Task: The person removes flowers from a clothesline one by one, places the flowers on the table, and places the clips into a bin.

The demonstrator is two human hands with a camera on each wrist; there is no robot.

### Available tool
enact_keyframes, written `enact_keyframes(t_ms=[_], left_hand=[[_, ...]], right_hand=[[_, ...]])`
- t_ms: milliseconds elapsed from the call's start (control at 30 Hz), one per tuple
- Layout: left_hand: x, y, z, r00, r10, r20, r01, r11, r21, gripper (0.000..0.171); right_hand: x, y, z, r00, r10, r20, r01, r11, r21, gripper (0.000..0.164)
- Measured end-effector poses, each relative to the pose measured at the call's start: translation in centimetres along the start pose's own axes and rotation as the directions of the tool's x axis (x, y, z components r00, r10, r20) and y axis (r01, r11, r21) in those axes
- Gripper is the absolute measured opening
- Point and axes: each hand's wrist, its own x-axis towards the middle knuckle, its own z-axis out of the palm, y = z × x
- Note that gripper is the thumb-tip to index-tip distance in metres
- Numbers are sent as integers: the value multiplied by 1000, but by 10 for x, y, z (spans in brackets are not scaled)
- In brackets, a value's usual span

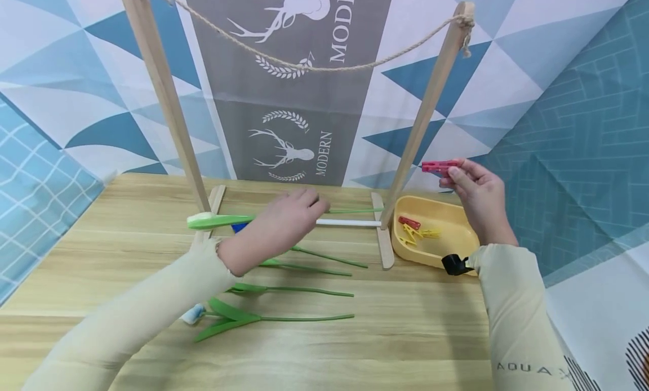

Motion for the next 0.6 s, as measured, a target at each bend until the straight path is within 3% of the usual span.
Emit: enact_keyframes(t_ms=[233,467,600], left_hand=[[-21,9,12,1000,28,-5,-28,997,77,19],[-38,17,18,999,31,-14,-30,997,78,16],[-49,21,21,999,29,-17,-28,997,72,16]], right_hand=[[-7,33,-16,996,87,-11,-87,995,-40,24],[-11,56,-34,982,183,-41,-186,978,-94,26],[-12,69,-45,978,207,-35,-209,976,-65,22]])
